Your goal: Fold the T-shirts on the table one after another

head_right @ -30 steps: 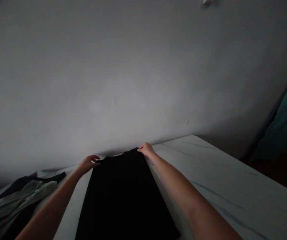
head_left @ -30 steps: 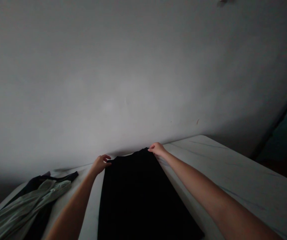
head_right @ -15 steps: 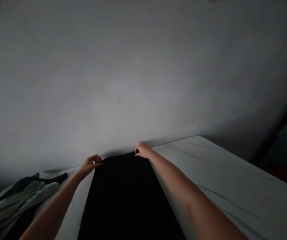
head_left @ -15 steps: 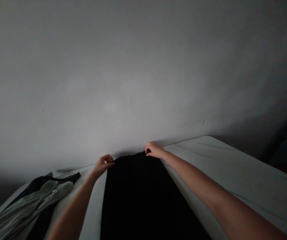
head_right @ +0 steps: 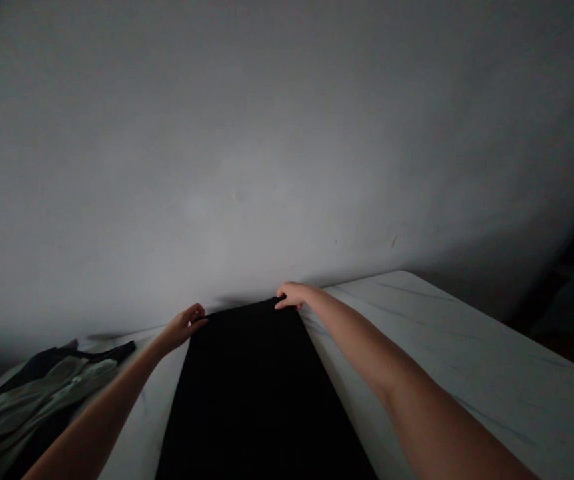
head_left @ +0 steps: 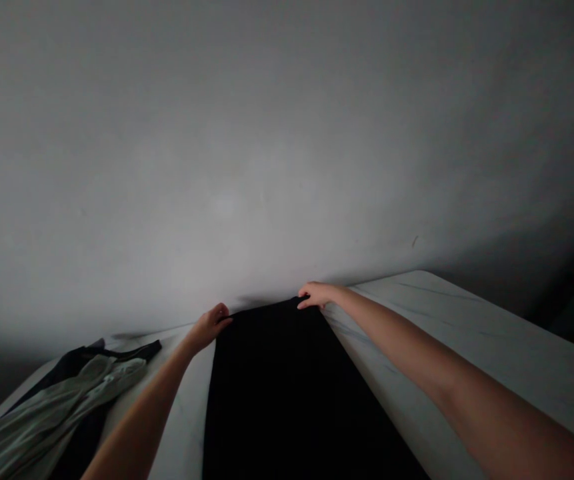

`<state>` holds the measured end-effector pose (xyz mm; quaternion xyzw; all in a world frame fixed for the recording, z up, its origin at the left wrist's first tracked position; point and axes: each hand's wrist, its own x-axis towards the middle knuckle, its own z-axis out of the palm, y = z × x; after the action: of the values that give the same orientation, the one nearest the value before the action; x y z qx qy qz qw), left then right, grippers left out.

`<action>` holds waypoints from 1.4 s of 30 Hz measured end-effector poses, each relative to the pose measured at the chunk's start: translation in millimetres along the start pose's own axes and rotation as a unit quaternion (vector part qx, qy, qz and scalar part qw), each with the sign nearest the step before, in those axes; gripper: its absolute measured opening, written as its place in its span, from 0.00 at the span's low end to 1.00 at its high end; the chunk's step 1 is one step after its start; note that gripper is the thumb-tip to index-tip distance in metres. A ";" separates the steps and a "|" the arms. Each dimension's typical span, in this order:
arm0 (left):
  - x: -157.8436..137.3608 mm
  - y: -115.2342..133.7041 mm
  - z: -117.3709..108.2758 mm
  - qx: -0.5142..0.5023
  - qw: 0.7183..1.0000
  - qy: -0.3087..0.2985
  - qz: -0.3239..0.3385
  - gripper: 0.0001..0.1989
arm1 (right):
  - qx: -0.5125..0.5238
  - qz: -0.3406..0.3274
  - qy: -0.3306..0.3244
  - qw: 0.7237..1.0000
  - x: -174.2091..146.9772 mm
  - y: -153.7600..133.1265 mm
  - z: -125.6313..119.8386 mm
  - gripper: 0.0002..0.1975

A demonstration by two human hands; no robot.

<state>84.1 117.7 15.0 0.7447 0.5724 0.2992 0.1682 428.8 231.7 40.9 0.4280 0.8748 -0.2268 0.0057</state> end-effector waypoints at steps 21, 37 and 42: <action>-8.4 35.8 27.1 0.356 0.927 0.020 -0.114 0.10 | -0.063 0.221 0.280 0.932 -19.0 -36.3 55.4 0.14; -61.9 76.7 17.1 0.251 0.914 0.073 -0.311 0.14 | -0.019 0.325 0.266 0.907 -62.1 -62.1 58.1 0.21; -94.9 95.0 25.5 0.289 0.900 0.059 -0.321 0.19 | -0.064 0.306 0.267 0.912 -98.3 -65.1 77.1 0.18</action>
<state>156.1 2.2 27.8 0.5172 0.8507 0.0939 -0.0014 427.9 92.8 17.3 0.7179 0.6827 -0.0341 -0.1318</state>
